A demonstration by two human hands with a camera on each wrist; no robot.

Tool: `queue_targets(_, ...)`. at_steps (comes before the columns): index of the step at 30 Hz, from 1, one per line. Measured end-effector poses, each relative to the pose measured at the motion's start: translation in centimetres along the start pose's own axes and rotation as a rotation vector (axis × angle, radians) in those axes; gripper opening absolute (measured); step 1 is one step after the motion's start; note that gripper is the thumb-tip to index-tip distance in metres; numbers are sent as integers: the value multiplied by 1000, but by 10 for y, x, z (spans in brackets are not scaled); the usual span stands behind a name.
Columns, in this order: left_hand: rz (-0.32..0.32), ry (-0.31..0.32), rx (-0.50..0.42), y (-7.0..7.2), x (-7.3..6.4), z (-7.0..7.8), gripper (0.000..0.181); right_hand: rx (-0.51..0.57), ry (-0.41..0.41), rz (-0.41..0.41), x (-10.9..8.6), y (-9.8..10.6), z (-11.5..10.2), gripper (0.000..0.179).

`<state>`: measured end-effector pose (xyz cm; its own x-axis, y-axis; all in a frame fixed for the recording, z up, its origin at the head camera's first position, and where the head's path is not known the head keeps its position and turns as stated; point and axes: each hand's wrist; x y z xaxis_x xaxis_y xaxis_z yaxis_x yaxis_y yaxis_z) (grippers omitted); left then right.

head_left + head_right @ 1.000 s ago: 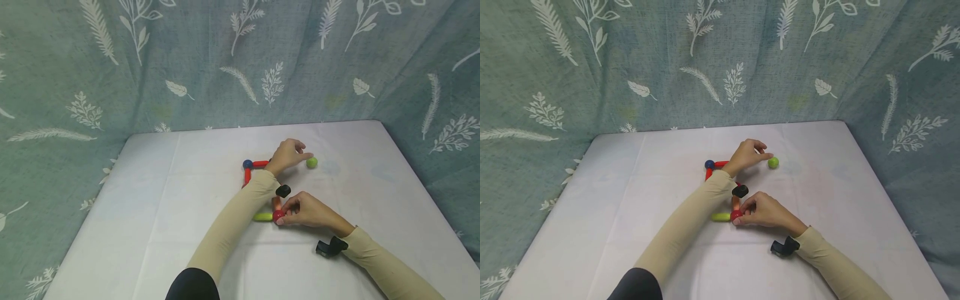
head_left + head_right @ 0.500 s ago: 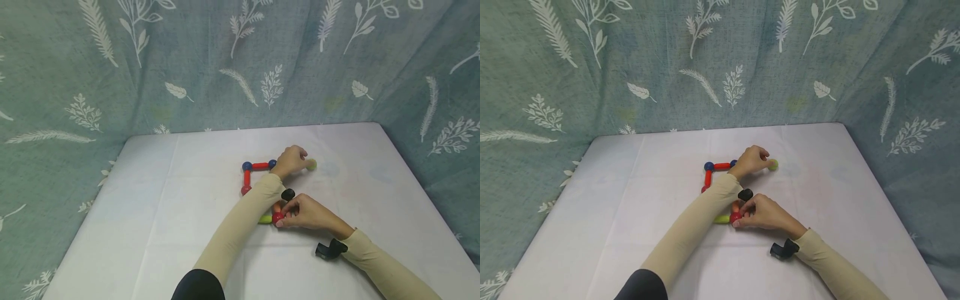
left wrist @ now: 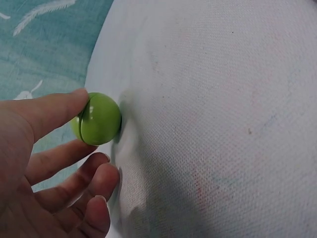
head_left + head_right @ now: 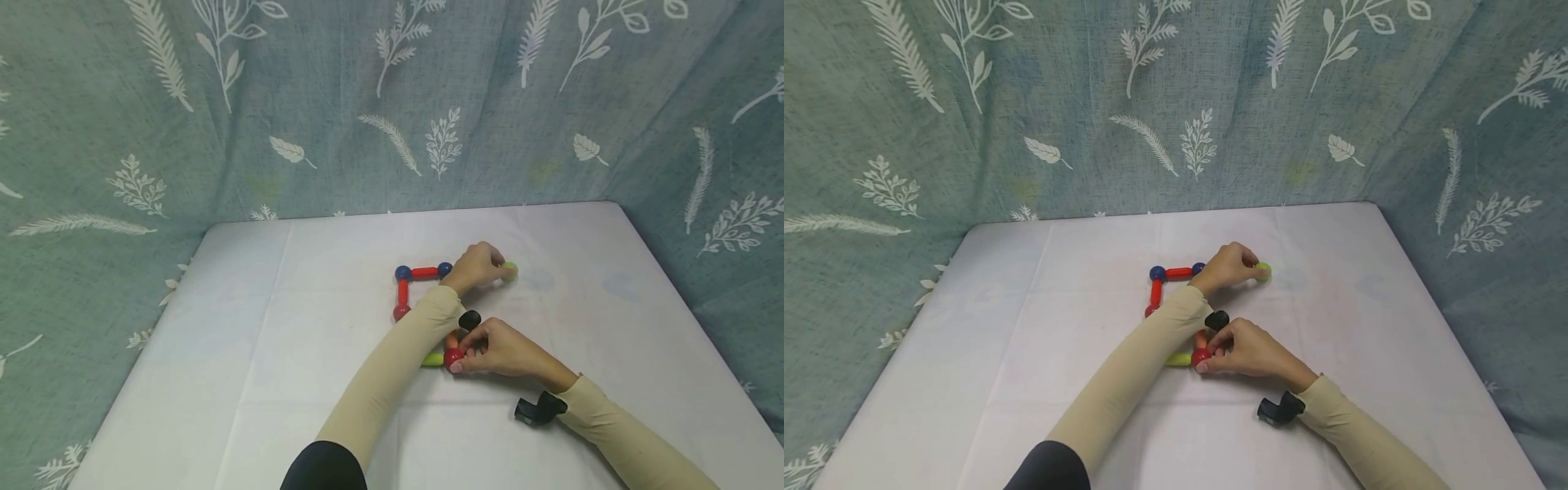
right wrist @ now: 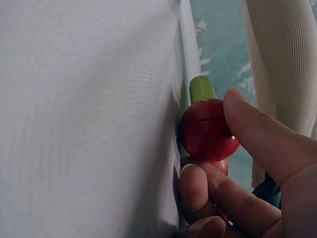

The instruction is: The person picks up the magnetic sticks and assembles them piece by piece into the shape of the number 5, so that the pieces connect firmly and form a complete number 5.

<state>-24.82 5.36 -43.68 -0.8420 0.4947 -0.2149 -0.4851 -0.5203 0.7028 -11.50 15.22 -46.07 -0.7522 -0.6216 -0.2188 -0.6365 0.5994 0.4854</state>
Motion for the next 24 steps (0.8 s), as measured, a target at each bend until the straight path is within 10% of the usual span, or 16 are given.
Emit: queue_targets(24,14,-38,-31,29,-17,-1,38,-1,83,-6,0,-1,3,19)
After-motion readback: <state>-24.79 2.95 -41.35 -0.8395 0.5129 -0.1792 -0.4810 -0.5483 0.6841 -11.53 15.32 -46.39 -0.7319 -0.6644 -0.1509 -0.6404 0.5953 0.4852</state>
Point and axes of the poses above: each hand's wrist, its own x-axis towards the middle knuckle, its own y-axis out of the back of the hand, z = x × y, and after that the axes turned 6 degrees about -z, right-handed
